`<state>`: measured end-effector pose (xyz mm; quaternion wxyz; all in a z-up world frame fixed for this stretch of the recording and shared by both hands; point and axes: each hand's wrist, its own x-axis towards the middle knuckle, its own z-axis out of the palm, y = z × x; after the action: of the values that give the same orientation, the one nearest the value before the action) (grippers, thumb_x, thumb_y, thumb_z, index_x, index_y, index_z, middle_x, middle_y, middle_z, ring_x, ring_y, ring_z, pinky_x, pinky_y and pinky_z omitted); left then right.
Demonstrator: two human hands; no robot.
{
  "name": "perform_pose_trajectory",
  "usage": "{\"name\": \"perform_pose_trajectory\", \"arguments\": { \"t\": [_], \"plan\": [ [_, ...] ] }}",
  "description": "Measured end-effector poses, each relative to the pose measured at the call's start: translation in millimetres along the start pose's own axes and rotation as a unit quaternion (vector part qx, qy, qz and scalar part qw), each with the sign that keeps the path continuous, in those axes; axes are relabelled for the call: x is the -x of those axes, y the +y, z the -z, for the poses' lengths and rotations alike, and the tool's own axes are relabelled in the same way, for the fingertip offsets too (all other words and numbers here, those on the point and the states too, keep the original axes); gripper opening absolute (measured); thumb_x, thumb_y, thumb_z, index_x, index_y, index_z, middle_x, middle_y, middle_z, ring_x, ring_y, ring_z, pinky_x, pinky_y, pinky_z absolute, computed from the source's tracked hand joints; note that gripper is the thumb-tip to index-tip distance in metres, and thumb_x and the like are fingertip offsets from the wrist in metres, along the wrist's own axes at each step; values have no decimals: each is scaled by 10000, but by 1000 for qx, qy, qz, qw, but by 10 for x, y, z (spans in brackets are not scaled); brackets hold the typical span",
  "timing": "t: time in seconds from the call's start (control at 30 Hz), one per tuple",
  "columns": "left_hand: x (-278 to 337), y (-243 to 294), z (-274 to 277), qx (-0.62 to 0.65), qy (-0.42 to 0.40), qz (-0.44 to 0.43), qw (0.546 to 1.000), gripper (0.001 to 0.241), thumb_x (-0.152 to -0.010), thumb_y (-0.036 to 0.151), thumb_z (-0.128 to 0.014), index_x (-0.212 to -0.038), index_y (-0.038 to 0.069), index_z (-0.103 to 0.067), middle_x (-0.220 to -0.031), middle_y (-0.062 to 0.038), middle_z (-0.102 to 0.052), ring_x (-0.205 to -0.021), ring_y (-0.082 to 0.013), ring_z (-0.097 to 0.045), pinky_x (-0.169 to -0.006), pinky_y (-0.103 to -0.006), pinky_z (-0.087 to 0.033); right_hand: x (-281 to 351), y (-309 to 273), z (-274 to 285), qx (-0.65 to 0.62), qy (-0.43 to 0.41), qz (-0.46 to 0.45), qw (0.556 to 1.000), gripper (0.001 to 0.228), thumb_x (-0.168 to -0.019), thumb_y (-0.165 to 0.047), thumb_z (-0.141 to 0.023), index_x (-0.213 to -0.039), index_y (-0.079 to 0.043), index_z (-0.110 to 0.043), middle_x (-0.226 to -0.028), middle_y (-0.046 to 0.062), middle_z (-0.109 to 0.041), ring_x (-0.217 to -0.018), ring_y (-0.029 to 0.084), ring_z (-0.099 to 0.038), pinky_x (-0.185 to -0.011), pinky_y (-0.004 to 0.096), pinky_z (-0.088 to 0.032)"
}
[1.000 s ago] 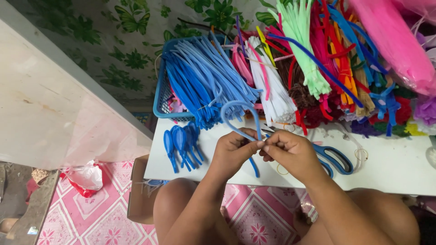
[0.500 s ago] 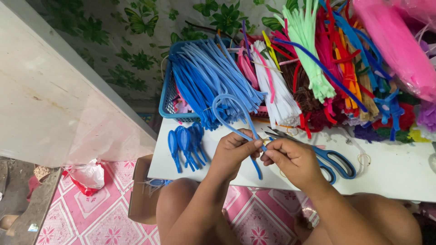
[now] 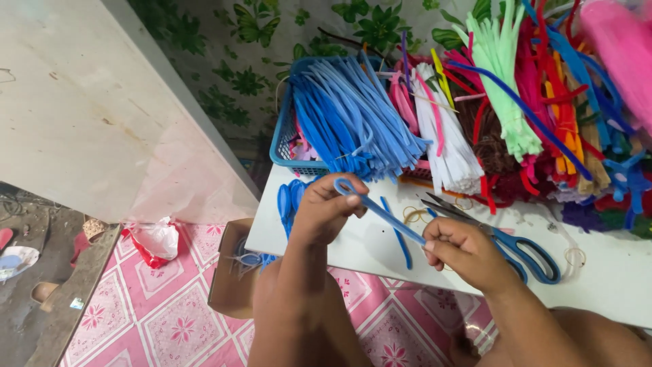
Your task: The person sits on the floor and repeatedly folds blue pipe cleaners in half, secures them with rubber bands, and cuts the folded ends with scissors. The finished pieces are placed on the table.
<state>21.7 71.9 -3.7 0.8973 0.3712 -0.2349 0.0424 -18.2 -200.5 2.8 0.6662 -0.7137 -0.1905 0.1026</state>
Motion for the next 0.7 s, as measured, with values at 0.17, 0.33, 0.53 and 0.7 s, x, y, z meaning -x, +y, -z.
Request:
{"name": "perform_pose_trajectory", "arguments": {
  "t": [0.17, 0.33, 0.53, 0.7],
  "plan": [
    [-29, 35, 106, -14, 19, -22, 999, 199, -897, -9, -693, -993, -182, -670, -686, -227, -583, -603, -241, -606, -589, -369, -556, -7, -70, -11, 2, 4, 1, 1000, 105, -839, -34, -659, -780, 36, -709, -545, 143, -676, -476, 161, -648, -477, 299, -573],
    [-12, 24, -105, -25, 65, -36, 997, 200, -957, 25, -671, -1010, -167, -691, -697, -223, -569, -628, -237, -586, -592, -366, -532, -42, 31, 2, -15, 17, 0, 1000, 115, -868, -49, -652, -811, 36, -706, -568, 149, -682, -491, 165, -659, -492, 289, -570],
    [-35, 107, -378, -197, 61, -2, 979, 165, -933, 56, -724, -1031, -73, -754, -700, -173, -671, -673, -216, -695, -621, -326, -600, -161, 155, -110, 37, 20, -52, 998, 100, -902, -41, -670, -948, 46, -690, -723, 155, -728, -637, 174, -693, -620, 297, -601],
    [-64, 72, -218, -242, 60, 42, 967, 146, -935, 57, -730, -1017, -64, -742, -722, -181, -692, -689, -240, -727, -615, -330, -608, -294, 552, -330, 526, -23, -149, 837, 302, -942, -363, -595, -1103, -135, -709, -949, 94, -735, -944, 274, -750, -842, 400, -611]
  ]
}}
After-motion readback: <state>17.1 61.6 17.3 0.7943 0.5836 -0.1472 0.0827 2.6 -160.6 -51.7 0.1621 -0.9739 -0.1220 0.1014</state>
